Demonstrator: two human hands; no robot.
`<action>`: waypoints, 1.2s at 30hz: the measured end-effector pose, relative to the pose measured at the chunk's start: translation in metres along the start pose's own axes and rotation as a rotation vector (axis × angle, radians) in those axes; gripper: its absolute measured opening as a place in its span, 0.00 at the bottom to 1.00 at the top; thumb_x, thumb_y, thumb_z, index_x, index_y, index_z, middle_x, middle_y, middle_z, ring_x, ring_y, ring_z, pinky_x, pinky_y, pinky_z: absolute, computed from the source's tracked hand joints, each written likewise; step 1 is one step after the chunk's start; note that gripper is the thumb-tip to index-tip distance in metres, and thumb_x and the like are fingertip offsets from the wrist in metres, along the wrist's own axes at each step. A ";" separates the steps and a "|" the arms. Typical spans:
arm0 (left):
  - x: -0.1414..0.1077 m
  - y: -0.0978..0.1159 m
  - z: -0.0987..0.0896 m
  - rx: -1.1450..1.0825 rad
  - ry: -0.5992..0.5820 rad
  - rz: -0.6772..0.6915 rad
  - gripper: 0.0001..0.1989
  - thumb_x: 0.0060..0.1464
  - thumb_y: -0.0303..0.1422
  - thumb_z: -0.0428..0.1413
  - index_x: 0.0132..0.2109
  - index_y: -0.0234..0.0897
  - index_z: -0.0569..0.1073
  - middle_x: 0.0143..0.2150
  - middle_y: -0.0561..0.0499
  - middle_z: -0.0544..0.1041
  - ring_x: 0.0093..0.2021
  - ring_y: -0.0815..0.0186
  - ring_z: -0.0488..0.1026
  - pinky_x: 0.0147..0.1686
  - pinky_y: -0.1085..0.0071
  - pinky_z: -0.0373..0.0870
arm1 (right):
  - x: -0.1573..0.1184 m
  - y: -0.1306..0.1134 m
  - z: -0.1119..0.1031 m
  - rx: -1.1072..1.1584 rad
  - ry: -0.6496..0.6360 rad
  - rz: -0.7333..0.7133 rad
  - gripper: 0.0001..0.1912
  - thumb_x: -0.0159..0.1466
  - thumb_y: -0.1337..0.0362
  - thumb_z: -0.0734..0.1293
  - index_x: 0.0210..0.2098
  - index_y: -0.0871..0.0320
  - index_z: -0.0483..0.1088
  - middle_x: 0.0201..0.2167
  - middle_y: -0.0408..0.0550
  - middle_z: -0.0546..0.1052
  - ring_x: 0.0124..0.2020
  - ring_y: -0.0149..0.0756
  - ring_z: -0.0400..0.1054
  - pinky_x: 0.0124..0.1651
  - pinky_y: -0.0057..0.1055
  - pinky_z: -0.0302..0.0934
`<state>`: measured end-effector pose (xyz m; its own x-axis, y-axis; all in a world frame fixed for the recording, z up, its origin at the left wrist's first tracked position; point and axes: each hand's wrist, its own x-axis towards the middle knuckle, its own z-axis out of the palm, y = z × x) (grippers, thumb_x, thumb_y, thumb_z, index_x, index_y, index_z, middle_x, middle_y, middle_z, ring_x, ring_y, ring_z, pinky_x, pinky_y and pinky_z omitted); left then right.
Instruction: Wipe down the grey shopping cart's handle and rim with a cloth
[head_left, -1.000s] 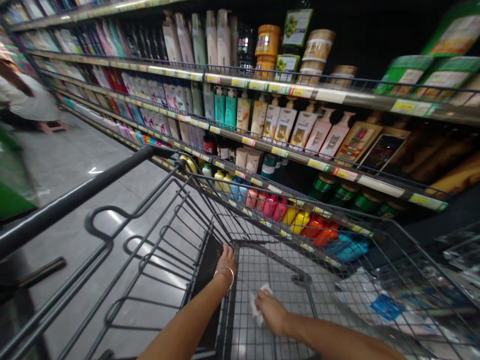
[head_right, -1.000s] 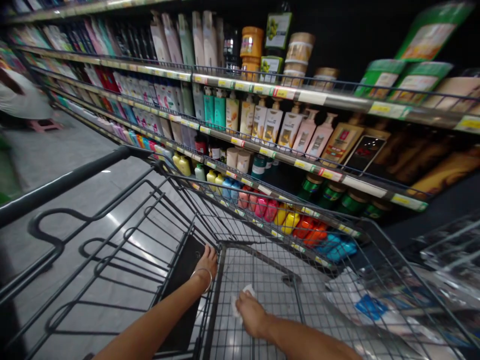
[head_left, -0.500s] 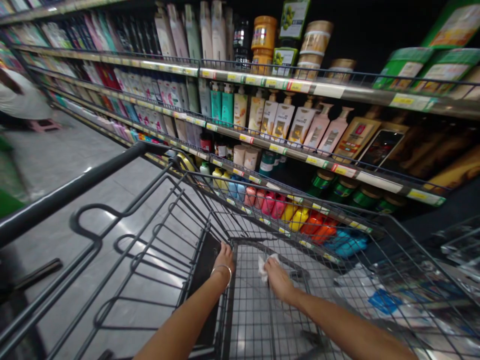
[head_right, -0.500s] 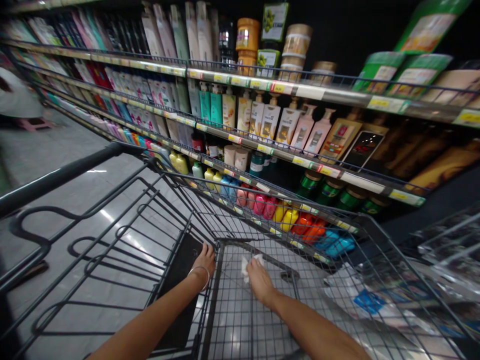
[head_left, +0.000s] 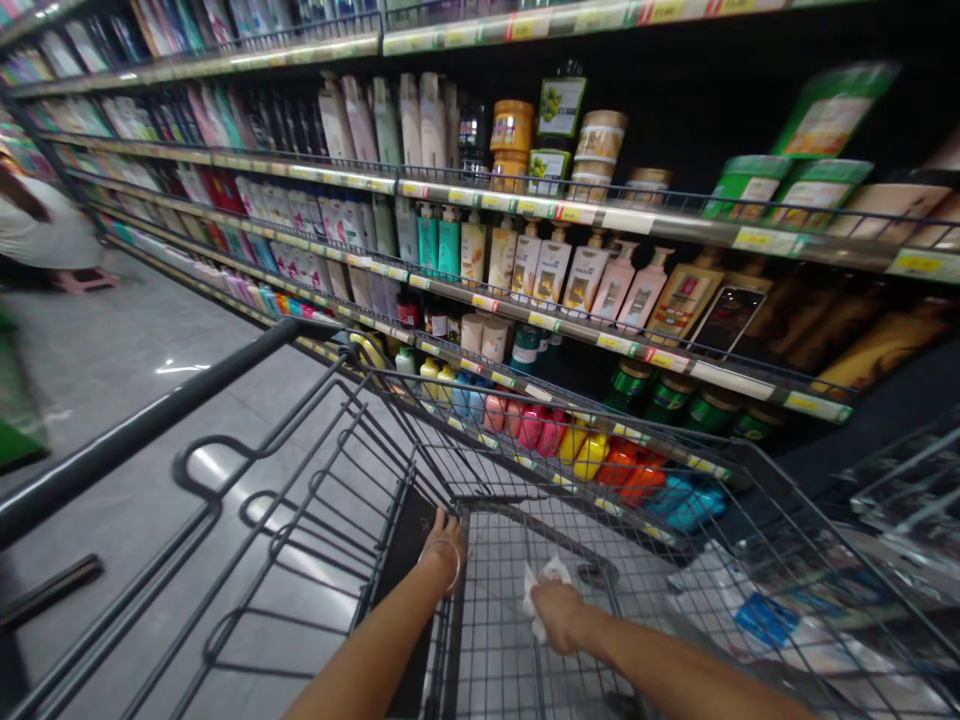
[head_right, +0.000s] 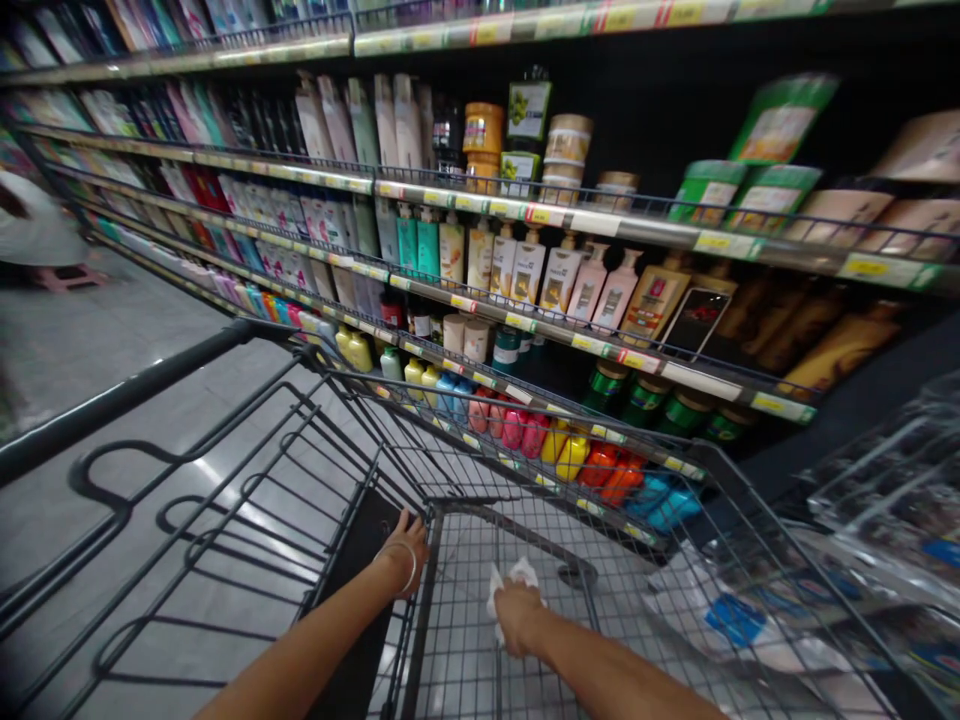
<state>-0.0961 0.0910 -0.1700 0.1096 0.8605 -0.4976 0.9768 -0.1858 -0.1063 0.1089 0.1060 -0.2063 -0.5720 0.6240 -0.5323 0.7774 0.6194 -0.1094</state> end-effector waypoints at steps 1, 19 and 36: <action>-0.003 0.000 -0.012 -0.020 0.011 0.000 0.28 0.36 0.32 0.65 0.49 0.37 0.75 0.58 0.37 0.70 0.61 0.47 0.62 0.61 0.44 0.51 | -0.004 -0.004 -0.009 0.001 0.001 0.025 0.35 0.33 0.81 0.71 0.43 0.62 0.73 0.49 0.64 0.74 0.49 0.63 0.69 0.48 0.47 0.67; -0.263 0.040 -0.325 -0.800 1.601 0.412 0.46 0.55 0.27 0.50 0.67 0.49 0.25 0.53 0.46 0.69 0.31 0.72 0.65 0.35 0.71 0.70 | -0.276 -0.077 -0.320 1.011 1.203 -0.802 0.44 0.61 0.67 0.62 0.68 0.45 0.32 0.25 0.36 0.70 0.25 0.29 0.65 0.27 0.27 0.65; -0.375 0.097 -0.324 -0.642 1.558 0.474 0.44 0.57 0.29 0.51 0.66 0.57 0.28 0.59 0.47 0.65 0.30 0.75 0.63 0.32 0.71 0.72 | -0.391 -0.095 -0.329 0.868 1.345 -1.006 0.50 0.62 0.68 0.65 0.66 0.38 0.22 0.45 0.42 0.74 0.27 0.27 0.66 0.27 0.27 0.67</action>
<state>0.0171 -0.0960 0.2848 0.0648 0.4758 0.8772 0.6806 -0.6639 0.3098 0.1726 -0.0401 0.2880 -0.2976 0.4044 0.8648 -0.2783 0.8298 -0.4838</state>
